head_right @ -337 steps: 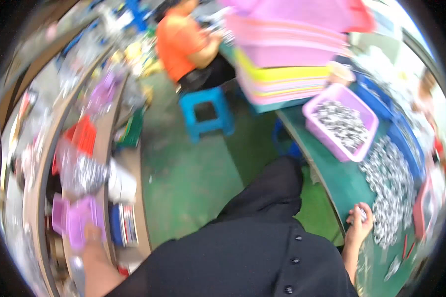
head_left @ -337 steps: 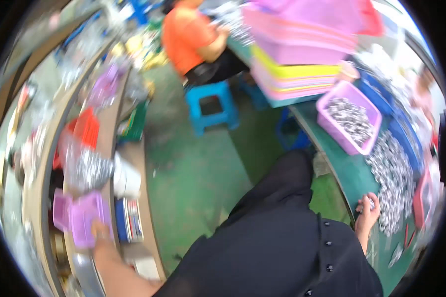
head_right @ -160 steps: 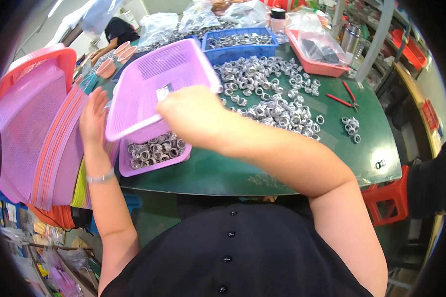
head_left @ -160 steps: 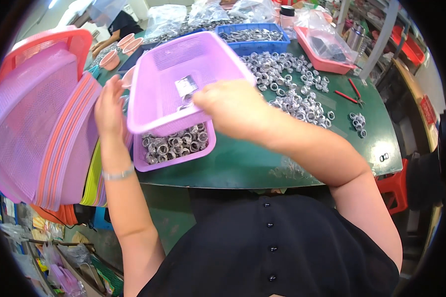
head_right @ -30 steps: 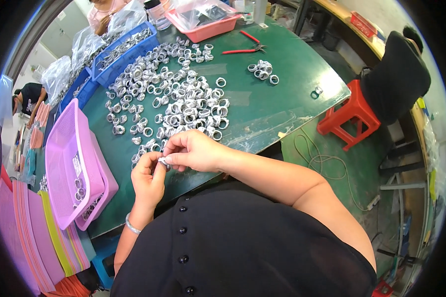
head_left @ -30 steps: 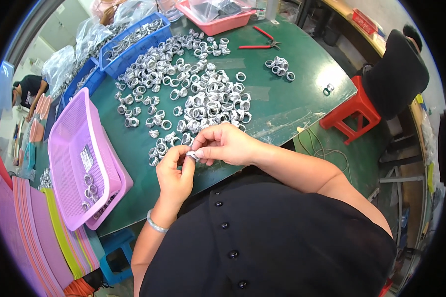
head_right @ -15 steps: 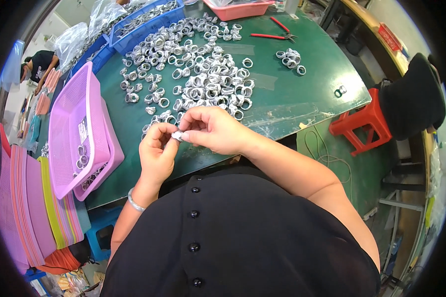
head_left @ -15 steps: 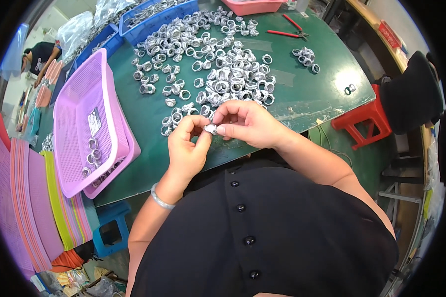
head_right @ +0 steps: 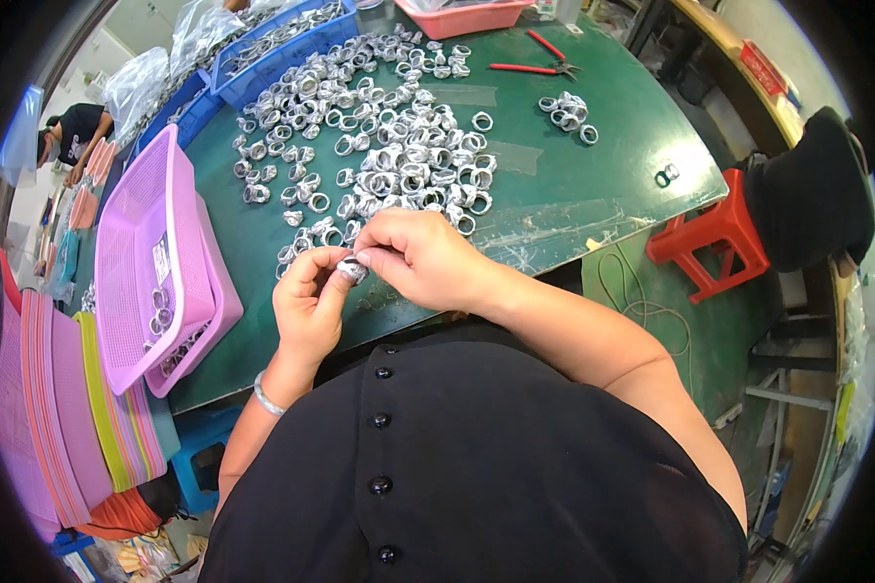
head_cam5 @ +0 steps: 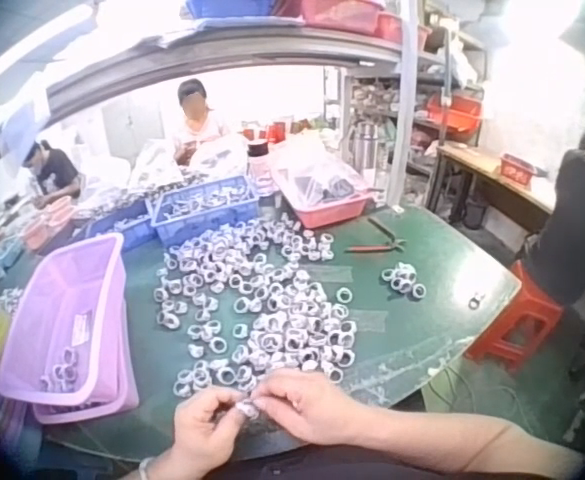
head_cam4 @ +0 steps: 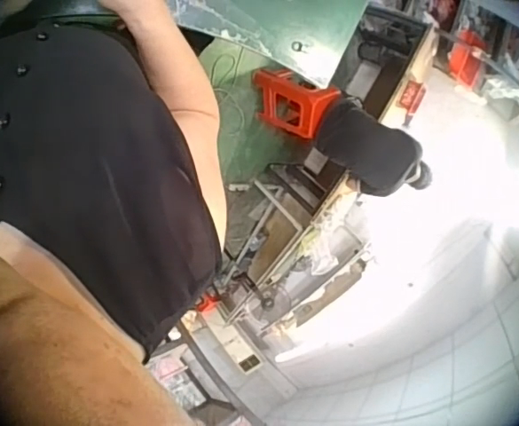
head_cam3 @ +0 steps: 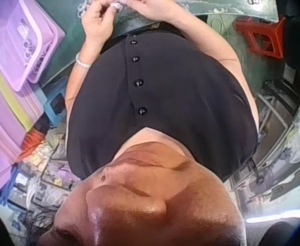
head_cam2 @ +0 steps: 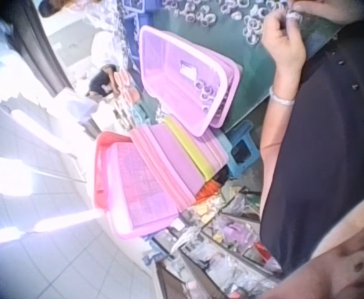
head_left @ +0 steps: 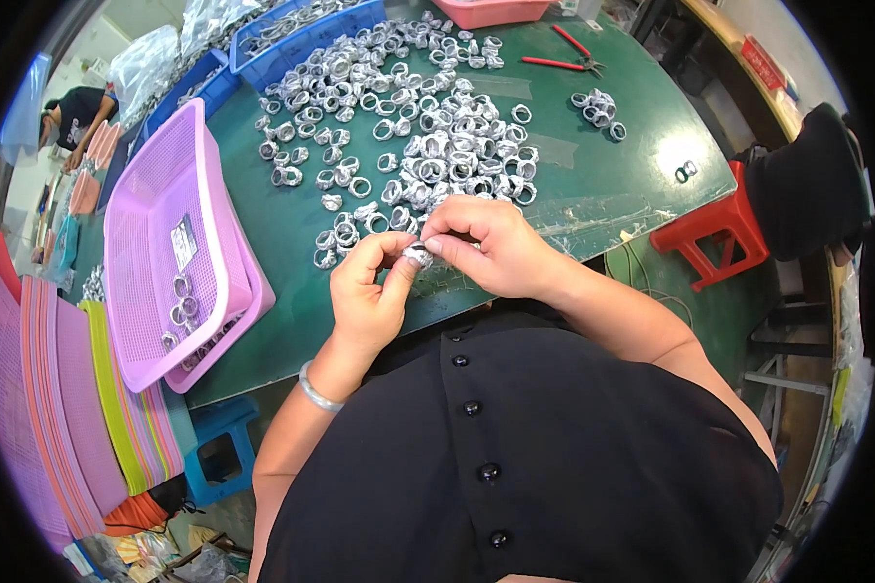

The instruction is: The person assembles small metal and plastic ring-like components at a workbench, picking up individual pieces, fitting them together by hand, and placing completed units into a purple basket.

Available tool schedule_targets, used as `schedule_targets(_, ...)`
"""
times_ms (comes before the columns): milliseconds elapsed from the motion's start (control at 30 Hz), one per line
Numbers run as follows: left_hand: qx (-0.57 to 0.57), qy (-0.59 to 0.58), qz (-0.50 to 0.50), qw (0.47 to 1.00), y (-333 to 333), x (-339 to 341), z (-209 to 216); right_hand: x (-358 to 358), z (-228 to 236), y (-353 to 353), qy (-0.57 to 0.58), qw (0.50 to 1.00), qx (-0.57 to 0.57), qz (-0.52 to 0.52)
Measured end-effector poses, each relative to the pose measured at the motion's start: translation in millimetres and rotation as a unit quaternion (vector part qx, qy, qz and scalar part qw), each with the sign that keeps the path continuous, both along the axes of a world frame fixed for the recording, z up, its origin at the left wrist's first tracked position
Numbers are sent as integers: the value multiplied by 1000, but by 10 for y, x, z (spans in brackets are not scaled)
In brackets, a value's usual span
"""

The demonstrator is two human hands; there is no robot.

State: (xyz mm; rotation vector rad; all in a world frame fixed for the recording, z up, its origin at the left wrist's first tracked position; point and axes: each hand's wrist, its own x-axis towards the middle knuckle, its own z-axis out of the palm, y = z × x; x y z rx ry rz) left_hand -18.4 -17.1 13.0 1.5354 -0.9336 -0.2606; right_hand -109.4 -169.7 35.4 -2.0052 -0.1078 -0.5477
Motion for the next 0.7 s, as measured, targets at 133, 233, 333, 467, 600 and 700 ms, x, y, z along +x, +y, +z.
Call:
schedule_targets(133,-18,73,-40,996,-14,-26,60,-17,46,-12,189,945,265,39)
schedule_targets(233,-30,117,-59,991,-4,-22,51,-3,11,-15,191,938,283,52)
schedule_targets(333,-44,161,-69,983,11,-36,51,-10,49,10,196,938,284,39)
schedule_targets(467,-48,198,-59,977,4,-36,54,-15,38,14,185,940,285,28)
schedule_targets(600,-38,181,-48,982,7,-41,44,-21,30,1,167,956,237,47)
schedule_targets(700,-41,162,-54,985,12,-42,24,-14,6,12,107,978,178,32)
